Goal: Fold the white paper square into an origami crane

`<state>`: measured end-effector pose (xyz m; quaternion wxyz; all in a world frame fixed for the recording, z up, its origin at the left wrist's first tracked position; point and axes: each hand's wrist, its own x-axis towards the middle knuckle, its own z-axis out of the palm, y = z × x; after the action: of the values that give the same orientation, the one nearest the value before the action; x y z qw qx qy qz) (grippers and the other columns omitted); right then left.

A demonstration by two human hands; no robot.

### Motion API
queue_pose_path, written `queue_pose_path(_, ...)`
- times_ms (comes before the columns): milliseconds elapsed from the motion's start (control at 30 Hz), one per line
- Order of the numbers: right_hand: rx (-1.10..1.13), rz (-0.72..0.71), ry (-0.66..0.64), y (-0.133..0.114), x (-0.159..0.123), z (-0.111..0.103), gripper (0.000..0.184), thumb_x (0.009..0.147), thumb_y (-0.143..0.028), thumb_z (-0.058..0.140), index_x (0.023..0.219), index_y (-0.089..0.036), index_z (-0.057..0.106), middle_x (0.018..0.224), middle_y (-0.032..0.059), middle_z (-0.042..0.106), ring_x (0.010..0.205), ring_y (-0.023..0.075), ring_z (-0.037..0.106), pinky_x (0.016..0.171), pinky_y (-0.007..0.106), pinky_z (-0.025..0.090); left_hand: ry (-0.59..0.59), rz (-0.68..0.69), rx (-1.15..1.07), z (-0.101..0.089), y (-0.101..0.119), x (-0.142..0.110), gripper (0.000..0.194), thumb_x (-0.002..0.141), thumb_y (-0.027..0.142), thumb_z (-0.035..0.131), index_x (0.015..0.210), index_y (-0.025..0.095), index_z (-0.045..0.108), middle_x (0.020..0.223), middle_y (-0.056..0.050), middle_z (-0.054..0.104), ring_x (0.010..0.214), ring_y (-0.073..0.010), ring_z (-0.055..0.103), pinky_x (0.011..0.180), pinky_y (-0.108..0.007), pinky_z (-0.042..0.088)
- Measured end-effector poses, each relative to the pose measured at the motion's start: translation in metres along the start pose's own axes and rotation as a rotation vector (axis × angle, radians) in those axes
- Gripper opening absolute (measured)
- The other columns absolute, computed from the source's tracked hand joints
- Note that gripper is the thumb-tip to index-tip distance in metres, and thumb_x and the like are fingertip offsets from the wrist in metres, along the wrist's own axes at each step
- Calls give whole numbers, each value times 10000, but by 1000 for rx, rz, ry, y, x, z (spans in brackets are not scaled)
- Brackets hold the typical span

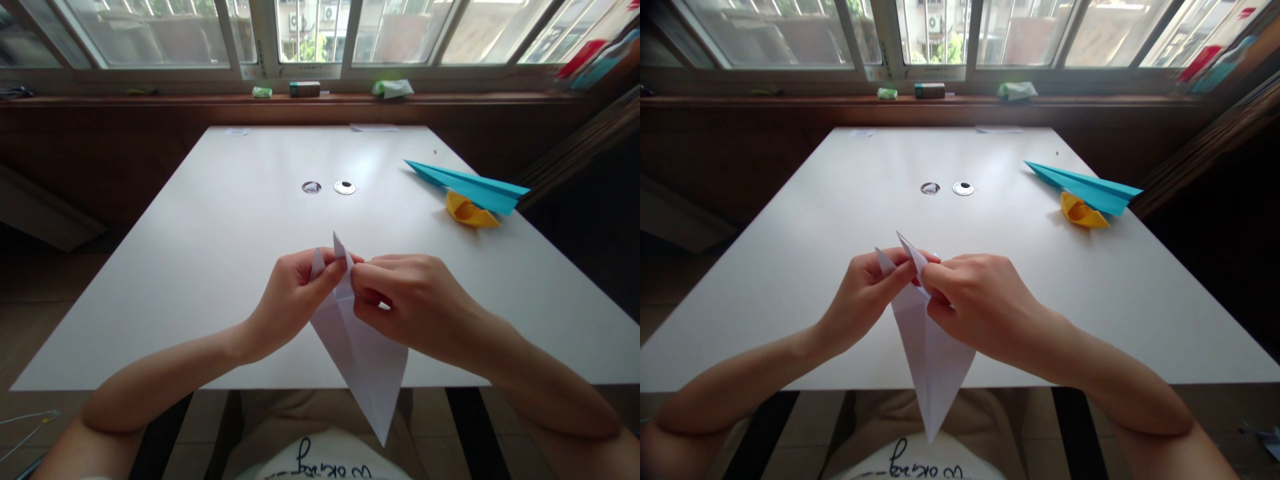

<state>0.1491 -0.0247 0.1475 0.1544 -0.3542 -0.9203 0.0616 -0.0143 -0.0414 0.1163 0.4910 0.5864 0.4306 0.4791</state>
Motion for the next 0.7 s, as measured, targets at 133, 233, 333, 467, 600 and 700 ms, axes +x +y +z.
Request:
queue_pose_path(133, -34, 25, -3, -1, 0, 2, 180, 706, -112, 444, 553, -179, 379, 500, -34, 440, 456, 73, 319, 471, 227, 212, 10, 40, 33, 1, -1, 0, 254, 848, 361, 526, 959, 208, 697, 764, -12, 680, 683, -117, 576, 613, -212, 453)
queue_pose_path(233, -54, 43, -15, -2, 1, 3, 180, 711, -116, 445, 553, -178, 386, 498, -28, 459, 454, 76, 337, 470, 231, 207, 18, 42, 55, 2, -2, -1, 277, 853, 382, 510, 956, 202, 694, 747, -18, 665, 684, -125, 572, 607, -222, 450)
queue_pose_path(333, -49, 57, -34, -2, 1, 4, 182, 733, -131, 448, 562, -177, 404, 499, -25, 468, 448, 76, 346, 465, 233, 205, 8, 39, 59, 2, -1, -1, 294, 860, 393, 493, 952, 197, 692, 738, -22, 659, 698, -132, 585, 619, -228, 463)
queue_pose_path(467, -45, 75, -13, 0, 0, 5, 185, 726, -137, 450, 553, -176, 397, 490, -31, 434, 447, 71, 320, 463, 229, 206, -19, 43, 73, 3, -3, -2, 312, 876, 387, 466, 1018, 200, 672, 747, -27, 670, 719, -144, 605, 672, -250, 491)
queue_pose_path(600, -65, 89, 14, 2, 1, 4, 184, 694, -133, 457, 534, -175, 376, 481, -36, 394, 453, 70, 272, 466, 231, 201, -64, 69, 38, 2, -4, -3, 284, 867, 322, 504, 1088, 211, 644, 943, -40, 692, 846, -162, 624, 743, -254, 500)
queue_pose_path(700, -71, 101, 11, 2, 2, 2, 173, 691, -146, 465, 541, -176, 385, 489, -35, 414, 459, 72, 277, 470, 232, 202, -81, 66, 4, 2, -4, -3, 279, 847, 282, 541, 1093, 199, 645, 1084, -56, 667, 944, -186, 619, 789, -264, 503)
